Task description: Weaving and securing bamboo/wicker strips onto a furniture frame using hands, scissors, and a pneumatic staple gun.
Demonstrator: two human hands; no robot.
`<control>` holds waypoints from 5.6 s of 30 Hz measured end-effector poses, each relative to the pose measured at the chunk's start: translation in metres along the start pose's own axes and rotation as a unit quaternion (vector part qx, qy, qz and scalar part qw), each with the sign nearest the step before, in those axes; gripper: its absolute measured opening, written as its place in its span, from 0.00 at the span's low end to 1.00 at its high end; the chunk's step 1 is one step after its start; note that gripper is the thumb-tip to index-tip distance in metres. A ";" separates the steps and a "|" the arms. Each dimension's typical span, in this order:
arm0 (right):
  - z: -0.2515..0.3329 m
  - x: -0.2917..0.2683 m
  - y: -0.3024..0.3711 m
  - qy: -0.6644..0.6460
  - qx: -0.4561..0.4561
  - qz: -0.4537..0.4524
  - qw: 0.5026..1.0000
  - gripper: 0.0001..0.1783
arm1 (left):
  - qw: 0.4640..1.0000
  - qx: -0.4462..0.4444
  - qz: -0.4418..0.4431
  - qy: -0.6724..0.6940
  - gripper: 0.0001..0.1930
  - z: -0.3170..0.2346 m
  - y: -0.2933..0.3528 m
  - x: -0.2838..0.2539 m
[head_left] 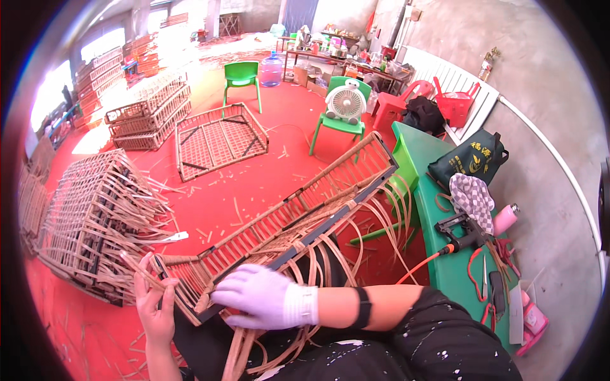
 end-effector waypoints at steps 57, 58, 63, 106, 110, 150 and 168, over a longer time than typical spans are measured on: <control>-0.083 -0.298 0.313 -0.299 0.338 -0.615 0.647 0.11 | 0.998 0.055 0.006 0.018 0.09 -0.004 -0.008 -0.007; -0.072 -0.298 0.286 -0.293 0.350 -0.606 0.651 0.20 | 0.999 0.044 0.016 0.025 0.08 -0.002 -0.007 -0.007; -0.015 -0.262 0.165 -0.321 0.419 -0.477 0.703 0.33 | 0.995 0.089 -0.018 0.034 0.10 0.002 -0.005 -0.008; 0.066 -0.076 -0.069 -0.129 0.486 0.131 0.854 0.13 | 0.990 0.098 -0.037 0.091 0.13 0.026 -0.031 -0.011; 0.066 -0.073 -0.069 -0.130 0.482 0.139 0.855 0.12 | 0.991 0.094 -0.040 0.086 0.14 0.024 -0.031 -0.012; -0.038 -0.217 0.165 -0.402 0.495 -0.327 0.697 0.18 | 1.000 0.023 0.005 -0.013 0.10 0.037 -0.026 -0.005; -0.120 -0.264 0.569 -0.174 0.645 -0.637 0.385 0.22 | 0.998 -0.006 0.049 -0.034 0.17 0.120 -0.027 -0.011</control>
Point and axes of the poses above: each hand's wrist, its own y-axis away from the middle knuckle, its own x-axis out of the palm, z = x × y, the point moved 3 cm from there along -y, towards the middle knuckle, and after that the axes turned 8 degrees about -z, right-handed, at the moved point
